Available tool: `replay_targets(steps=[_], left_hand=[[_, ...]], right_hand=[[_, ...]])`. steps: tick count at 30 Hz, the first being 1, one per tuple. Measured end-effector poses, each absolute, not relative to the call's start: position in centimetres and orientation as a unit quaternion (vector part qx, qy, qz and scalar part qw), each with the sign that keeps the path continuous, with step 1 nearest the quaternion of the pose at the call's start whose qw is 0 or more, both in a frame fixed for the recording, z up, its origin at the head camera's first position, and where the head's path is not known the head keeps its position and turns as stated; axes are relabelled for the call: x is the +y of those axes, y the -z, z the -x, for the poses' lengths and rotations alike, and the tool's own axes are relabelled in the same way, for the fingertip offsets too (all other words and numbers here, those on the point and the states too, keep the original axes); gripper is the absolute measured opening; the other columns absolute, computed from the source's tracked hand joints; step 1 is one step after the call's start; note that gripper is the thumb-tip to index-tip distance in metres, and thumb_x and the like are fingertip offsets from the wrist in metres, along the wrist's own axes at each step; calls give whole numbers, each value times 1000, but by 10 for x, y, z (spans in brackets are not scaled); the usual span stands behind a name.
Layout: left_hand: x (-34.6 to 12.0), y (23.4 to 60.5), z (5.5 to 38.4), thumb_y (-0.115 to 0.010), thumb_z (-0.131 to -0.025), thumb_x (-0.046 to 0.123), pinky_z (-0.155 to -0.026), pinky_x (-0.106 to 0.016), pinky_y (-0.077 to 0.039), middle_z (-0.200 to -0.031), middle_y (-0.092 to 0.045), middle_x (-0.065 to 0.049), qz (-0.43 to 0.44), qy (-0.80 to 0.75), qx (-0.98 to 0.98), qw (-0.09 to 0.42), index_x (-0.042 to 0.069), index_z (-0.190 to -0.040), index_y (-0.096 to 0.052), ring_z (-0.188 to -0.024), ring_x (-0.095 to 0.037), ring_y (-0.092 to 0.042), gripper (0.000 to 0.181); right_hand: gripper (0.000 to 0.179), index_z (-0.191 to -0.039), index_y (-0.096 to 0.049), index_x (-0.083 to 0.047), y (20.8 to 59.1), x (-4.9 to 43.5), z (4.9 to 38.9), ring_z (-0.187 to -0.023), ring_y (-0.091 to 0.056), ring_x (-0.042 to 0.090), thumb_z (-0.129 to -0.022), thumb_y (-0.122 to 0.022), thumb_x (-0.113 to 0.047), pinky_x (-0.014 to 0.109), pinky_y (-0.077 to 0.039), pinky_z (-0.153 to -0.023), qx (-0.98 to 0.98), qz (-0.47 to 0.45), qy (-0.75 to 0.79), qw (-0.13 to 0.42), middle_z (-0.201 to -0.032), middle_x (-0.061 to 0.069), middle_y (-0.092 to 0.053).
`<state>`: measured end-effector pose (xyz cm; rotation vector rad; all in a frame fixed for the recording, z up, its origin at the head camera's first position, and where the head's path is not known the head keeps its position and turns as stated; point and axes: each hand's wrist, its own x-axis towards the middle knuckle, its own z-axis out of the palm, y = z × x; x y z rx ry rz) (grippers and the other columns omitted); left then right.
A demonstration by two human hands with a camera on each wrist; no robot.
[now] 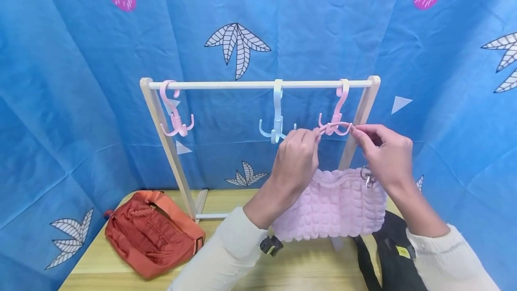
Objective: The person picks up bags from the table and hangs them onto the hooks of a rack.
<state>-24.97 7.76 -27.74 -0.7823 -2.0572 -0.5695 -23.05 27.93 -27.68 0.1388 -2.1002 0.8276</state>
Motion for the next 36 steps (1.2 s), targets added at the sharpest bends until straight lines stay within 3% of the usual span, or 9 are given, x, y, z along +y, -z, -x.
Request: replay_targets(steps=[4, 18, 26, 36], left_hand=[[78, 280, 250, -61, -105, 13, -87, -19, -61, -101, -77, -6, 316, 237, -822, 411, 4, -119, -75, -89, -14, -70, 22], [79, 288, 252, -63, -104, 13, -80, -21, -61, -96, -78, -5, 319, 236, -806, 439, 5, -108, -76, -85, -14, -71, 16], [76, 296, 252, -63, -104, 11, -84, -21, -61, -104, -79, -5, 324, 240, -796, 450, 6, -120, -75, -89, -15, -74, 22], [69, 310, 256, -67, -99, 5, -92, -26, -61, -110, -80, -9, 314, 262, -779, 474, 2, -121, -75, -100, -20, -76, 23]], right_hand=[[25, -112, -79, -9, 282, 280, 231, -63, -55, -4, -99, -72, -29, 8, -44, -56, -840, -48, -343, 418, -85, 11, -77], [25, -113, -78, -9, 293, 280, 230, -64, -56, -4, -98, -72, -28, 7, -46, -58, -832, -52, -357, 421, -84, 11, -76], [25, -119, -77, -8, 300, 279, 230, -92, -54, -25, -96, -76, -18, -3, -44, -78, -823, -68, -354, 440, -109, 16, -79], [28, -121, -75, -5, 311, 280, 228, -97, -54, -25, -94, -77, -12, -4, -42, -85, -820, -70, -351, 446, -111, 17, -78]])
